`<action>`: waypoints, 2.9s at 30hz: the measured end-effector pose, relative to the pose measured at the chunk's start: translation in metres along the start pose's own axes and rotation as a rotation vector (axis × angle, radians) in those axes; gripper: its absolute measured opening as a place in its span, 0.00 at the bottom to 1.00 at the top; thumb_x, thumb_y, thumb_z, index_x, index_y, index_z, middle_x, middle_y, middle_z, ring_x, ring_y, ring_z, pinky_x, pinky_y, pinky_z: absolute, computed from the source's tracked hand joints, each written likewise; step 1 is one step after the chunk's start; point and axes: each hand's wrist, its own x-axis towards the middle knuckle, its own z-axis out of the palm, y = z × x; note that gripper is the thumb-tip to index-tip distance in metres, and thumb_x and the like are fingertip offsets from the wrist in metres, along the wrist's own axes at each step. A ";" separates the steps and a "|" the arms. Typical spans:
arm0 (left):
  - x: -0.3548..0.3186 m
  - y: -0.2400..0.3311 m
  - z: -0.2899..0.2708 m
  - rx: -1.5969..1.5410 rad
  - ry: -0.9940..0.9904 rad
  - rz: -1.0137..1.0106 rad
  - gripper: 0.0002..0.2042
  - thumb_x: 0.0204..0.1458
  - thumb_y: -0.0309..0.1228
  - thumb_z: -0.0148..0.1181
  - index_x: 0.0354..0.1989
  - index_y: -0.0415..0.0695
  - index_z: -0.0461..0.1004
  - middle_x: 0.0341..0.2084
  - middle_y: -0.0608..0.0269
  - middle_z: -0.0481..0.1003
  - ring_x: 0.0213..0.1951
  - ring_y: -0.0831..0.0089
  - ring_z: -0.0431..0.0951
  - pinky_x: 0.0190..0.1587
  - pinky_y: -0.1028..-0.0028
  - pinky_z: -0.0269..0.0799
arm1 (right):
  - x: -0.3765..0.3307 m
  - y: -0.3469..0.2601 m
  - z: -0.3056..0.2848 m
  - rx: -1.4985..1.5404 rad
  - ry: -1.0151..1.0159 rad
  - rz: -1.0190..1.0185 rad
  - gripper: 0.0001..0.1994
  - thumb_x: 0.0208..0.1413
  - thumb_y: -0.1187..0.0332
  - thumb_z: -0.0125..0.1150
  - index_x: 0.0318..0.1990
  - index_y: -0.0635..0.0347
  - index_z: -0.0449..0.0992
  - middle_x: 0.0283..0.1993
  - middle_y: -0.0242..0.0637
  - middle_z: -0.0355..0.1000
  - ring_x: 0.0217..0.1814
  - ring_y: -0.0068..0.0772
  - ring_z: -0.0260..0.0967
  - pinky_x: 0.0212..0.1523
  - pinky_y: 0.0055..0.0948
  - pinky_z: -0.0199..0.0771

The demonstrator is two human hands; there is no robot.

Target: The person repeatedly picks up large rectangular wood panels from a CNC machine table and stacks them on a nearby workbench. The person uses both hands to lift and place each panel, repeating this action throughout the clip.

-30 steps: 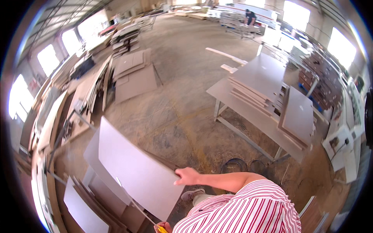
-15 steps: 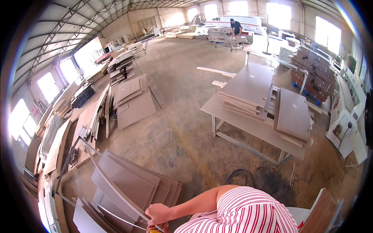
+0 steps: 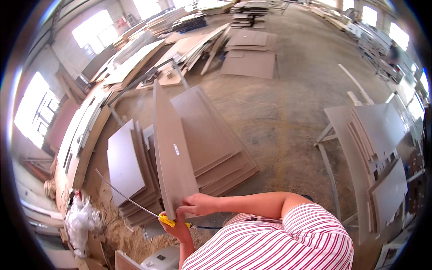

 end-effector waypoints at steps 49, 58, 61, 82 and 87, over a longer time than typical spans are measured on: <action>-0.023 0.065 -0.065 0.206 -0.118 0.031 0.20 0.46 0.33 0.68 0.41 0.33 0.69 0.38 0.48 0.72 0.37 0.53 0.72 0.43 0.54 0.67 | -0.072 0.254 0.027 0.341 0.207 0.501 0.21 0.58 0.48 0.55 0.29 0.60 0.70 0.18 0.33 0.66 0.21 0.26 0.64 0.21 0.27 0.65; -0.060 0.093 -0.183 0.036 0.169 -0.637 0.20 0.47 0.29 0.67 0.45 0.32 0.69 0.43 0.50 0.72 0.39 0.58 0.72 0.43 0.58 0.69 | 0.055 0.272 0.096 0.992 0.132 0.725 0.52 0.46 0.21 0.40 0.67 0.58 0.56 0.64 0.49 0.63 0.65 0.49 0.61 0.63 0.52 0.57; -0.046 0.134 -0.165 -0.081 0.310 -0.545 0.16 0.50 0.26 0.64 0.46 0.35 0.70 0.43 0.56 0.72 0.39 0.66 0.72 0.41 0.66 0.70 | 0.115 0.315 0.074 1.515 0.122 0.558 0.44 0.55 0.27 0.35 0.61 0.57 0.66 0.64 0.44 0.64 0.66 0.48 0.59 0.65 0.51 0.56; -0.339 0.047 -0.273 -0.080 1.937 -0.655 0.28 0.50 0.30 0.67 0.58 0.40 0.63 0.45 0.61 0.73 0.43 0.65 0.76 0.43 0.68 0.75 | 0.164 0.165 0.300 0.772 -0.461 1.158 0.35 0.62 0.36 0.31 0.66 0.51 0.61 0.71 0.35 0.56 0.72 0.46 0.50 0.69 0.61 0.44; -0.444 -0.011 -0.306 -0.235 1.999 -0.761 0.23 0.53 0.28 0.64 0.56 0.39 0.65 0.46 0.58 0.73 0.44 0.65 0.76 0.45 0.65 0.76 | 0.133 0.139 0.362 0.761 -0.630 1.141 0.34 0.60 0.38 0.35 0.63 0.52 0.65 0.69 0.35 0.59 0.70 0.46 0.53 0.69 0.61 0.43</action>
